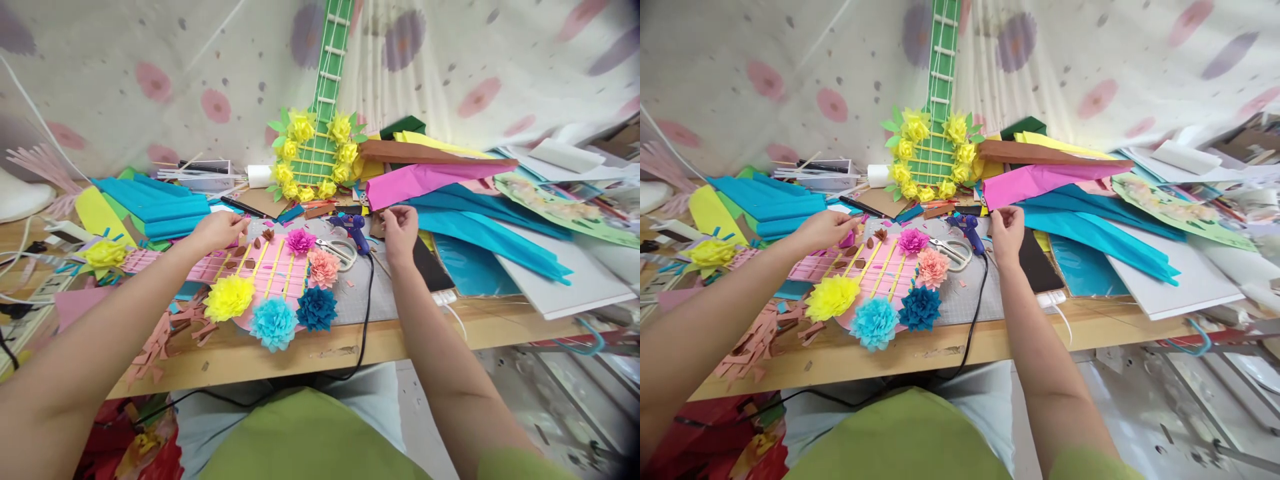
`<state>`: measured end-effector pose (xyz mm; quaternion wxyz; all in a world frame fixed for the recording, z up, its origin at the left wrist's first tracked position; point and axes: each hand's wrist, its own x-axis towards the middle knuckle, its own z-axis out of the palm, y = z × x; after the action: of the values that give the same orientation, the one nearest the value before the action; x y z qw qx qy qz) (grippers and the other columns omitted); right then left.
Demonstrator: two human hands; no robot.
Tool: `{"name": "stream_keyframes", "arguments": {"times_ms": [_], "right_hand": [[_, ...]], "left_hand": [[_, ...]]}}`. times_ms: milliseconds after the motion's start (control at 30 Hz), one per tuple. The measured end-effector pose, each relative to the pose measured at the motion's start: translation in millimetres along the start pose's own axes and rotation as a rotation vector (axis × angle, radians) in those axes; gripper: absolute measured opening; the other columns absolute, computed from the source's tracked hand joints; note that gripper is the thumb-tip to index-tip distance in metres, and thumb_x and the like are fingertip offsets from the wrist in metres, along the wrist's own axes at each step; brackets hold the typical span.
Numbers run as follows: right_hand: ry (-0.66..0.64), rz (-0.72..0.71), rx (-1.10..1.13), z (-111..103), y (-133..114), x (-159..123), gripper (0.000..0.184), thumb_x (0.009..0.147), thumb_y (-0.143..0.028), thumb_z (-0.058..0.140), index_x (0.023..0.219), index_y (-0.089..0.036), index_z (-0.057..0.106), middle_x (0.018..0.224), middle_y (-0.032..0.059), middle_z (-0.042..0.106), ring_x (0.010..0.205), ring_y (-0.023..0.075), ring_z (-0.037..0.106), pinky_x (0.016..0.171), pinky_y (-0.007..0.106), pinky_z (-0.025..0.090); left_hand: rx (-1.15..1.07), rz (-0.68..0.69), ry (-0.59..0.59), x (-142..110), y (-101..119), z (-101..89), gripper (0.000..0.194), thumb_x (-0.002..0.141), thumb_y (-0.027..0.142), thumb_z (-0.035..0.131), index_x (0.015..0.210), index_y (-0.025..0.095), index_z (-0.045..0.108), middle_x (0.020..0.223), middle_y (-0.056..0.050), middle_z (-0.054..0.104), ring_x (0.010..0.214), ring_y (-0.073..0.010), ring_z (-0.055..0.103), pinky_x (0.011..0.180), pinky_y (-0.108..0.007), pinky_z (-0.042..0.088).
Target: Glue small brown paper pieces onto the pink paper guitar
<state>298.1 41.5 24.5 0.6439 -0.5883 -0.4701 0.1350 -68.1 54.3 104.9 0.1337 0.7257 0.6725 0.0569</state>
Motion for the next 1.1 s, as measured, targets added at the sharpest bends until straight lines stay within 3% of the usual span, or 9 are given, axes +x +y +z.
{"name": "stream_keyframes", "arguments": {"times_ms": [133,267,500,667,767,900,1000,1067,1100], "right_hand": [[-0.008,0.068,-0.093,8.9,13.4,-24.9,0.038,0.077,-0.053,0.052,0.093,-0.019,0.046,0.088,0.007,0.059,0.081,0.0175,0.059,0.079,0.035,0.05],[-0.121,0.122,-0.128,13.3,20.8,-39.5,0.047,0.074,-0.058,0.055,0.099,-0.019,0.045,0.095,0.0093,0.062,0.084,0.0178,0.06,0.081,0.035,0.049],[-0.221,0.095,-0.235,13.4,28.5,-43.7,0.055,0.072,-0.061,0.056,0.103,-0.017,0.047,0.1,0.0127,0.062,0.088,0.0205,0.059,0.086,0.038,0.047],[-0.221,0.094,-0.257,14.6,27.9,-45.8,0.055,0.071,-0.062,0.056,0.102,-0.017,0.047,0.101,0.014,0.062,0.091,0.0222,0.059,0.086,0.039,0.046],[-0.219,0.086,-0.251,13.3,27.0,-45.9,0.053,0.072,-0.06,0.057,0.102,-0.017,0.047,0.1,0.0132,0.062,0.088,0.0215,0.059,0.085,0.039,0.047],[-0.093,-0.026,-0.258,7.7,10.2,-42.9,0.042,0.077,-0.053,0.054,0.099,-0.018,0.049,0.097,0.0118,0.062,0.091,0.022,0.059,0.087,0.04,0.048],[-0.014,-0.134,-0.28,9.9,-18.9,-41.2,0.032,0.082,-0.048,0.051,0.098,-0.019,0.05,0.098,0.0114,0.062,0.095,0.0228,0.059,0.089,0.041,0.048],[-0.101,-0.118,-0.193,19.5,-42.0,-42.4,0.027,0.084,-0.044,0.049,0.097,-0.02,0.05,0.093,0.0096,0.062,0.088,0.0204,0.061,0.085,0.038,0.05],[-0.211,-0.094,-0.126,26.8,-53.5,-43.9,0.023,0.084,-0.041,0.05,0.095,-0.021,0.05,0.089,0.0074,0.062,0.084,0.0188,0.062,0.082,0.036,0.051]], "left_hand": [[-0.075,0.04,0.056,-0.1,-2.3,7.6,0.029,0.082,0.046,0.051,0.08,0.021,0.066,0.074,-0.006,0.067,0.068,-0.0209,0.06,0.054,-0.028,0.033],[-0.147,0.042,0.019,-3.7,1.2,13.1,0.027,0.07,0.031,0.065,0.094,0.02,0.063,0.09,-0.005,0.07,0.078,-0.0197,0.062,0.061,-0.026,0.041],[-0.162,-0.076,-0.034,-2.7,18.2,20.3,0.028,0.064,0.032,0.071,0.087,0.018,0.064,0.068,-0.004,0.068,0.064,-0.0204,0.061,0.055,-0.027,0.038],[-0.156,-0.108,-0.059,1.1,22.8,21.3,0.042,0.059,0.025,0.074,0.098,0.015,0.062,0.063,-0.003,0.066,0.058,-0.0206,0.061,0.052,-0.028,0.038],[-0.276,-0.163,-0.095,-5.6,25.2,16.4,0.046,0.059,0.019,0.073,0.102,0.017,0.057,0.051,0.004,0.059,0.046,-0.0178,0.055,0.047,-0.028,0.035],[-0.568,-0.197,-0.158,-16.3,19.8,8.7,0.043,0.06,0.017,0.075,0.096,0.019,0.051,0.05,0.006,0.057,0.04,-0.0133,0.049,0.043,-0.025,0.03],[-0.772,-0.126,-0.222,-18.1,7.7,7.9,0.04,0.062,0.02,0.076,0.092,0.02,0.049,0.059,0.003,0.062,0.043,-0.0111,0.051,0.043,-0.024,0.031],[-0.888,-0.057,-0.272,-17.6,0.4,9.1,0.039,0.062,0.02,0.076,0.09,0.021,0.049,0.063,0.003,0.063,0.045,-0.0102,0.053,0.044,-0.023,0.033],[-0.932,-0.025,-0.299,-17.5,-1.8,9.6,0.04,0.062,0.02,0.077,0.09,0.021,0.049,0.064,0.003,0.064,0.046,-0.01,0.054,0.045,-0.023,0.034]]}}
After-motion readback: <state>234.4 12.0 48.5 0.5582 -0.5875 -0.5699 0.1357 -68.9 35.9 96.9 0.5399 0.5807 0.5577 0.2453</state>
